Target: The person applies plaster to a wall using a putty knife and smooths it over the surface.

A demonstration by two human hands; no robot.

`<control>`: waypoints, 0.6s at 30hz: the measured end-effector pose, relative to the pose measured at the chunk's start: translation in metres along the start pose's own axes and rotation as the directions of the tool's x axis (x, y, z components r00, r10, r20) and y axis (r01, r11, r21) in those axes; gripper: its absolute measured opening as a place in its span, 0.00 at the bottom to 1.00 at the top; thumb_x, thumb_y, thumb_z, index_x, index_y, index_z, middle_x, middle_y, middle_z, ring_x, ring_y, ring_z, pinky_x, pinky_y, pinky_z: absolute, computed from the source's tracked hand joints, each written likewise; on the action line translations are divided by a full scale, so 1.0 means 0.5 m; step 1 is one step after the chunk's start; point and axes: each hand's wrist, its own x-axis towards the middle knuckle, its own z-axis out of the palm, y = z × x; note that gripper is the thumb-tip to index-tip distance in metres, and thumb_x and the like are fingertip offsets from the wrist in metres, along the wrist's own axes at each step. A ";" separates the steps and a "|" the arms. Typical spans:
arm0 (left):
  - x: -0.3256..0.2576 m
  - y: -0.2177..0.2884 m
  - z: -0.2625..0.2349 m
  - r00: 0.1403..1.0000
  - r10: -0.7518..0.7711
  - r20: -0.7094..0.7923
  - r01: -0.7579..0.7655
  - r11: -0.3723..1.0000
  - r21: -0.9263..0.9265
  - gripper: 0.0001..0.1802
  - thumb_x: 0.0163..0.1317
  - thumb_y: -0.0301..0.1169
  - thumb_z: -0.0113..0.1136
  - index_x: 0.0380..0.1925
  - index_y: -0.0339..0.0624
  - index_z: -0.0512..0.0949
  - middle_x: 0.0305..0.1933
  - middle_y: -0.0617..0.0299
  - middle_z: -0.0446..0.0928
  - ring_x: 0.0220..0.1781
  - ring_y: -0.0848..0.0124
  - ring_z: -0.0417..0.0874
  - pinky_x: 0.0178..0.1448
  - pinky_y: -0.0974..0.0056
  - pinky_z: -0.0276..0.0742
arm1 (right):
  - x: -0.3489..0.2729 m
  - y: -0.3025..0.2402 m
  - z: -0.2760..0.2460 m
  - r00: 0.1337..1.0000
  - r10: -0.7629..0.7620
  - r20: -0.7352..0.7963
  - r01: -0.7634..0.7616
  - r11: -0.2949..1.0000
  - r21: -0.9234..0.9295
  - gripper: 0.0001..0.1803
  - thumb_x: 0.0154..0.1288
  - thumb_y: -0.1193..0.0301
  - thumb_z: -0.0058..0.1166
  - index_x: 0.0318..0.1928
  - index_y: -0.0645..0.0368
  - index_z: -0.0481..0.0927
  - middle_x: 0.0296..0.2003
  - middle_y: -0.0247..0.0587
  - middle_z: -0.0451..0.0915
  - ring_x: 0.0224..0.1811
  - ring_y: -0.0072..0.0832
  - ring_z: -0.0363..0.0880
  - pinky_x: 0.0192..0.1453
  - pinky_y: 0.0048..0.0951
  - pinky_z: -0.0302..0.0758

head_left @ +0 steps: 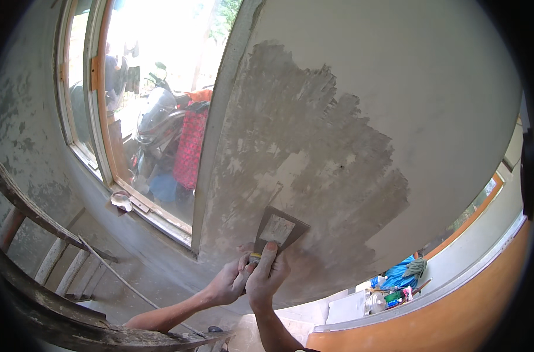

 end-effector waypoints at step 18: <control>-0.015 0.009 -0.001 0.997 -0.076 -0.021 0.077 0.995 0.058 0.19 0.70 0.40 0.35 0.44 0.35 0.70 0.22 0.62 0.72 0.25 0.77 0.70 0.31 0.69 0.68 | -0.008 -0.020 0.019 0.998 0.025 -0.066 -0.029 0.998 -0.056 0.18 0.72 0.67 0.37 0.28 0.66 0.69 0.22 0.43 0.78 0.12 0.15 0.65 0.15 0.18 0.61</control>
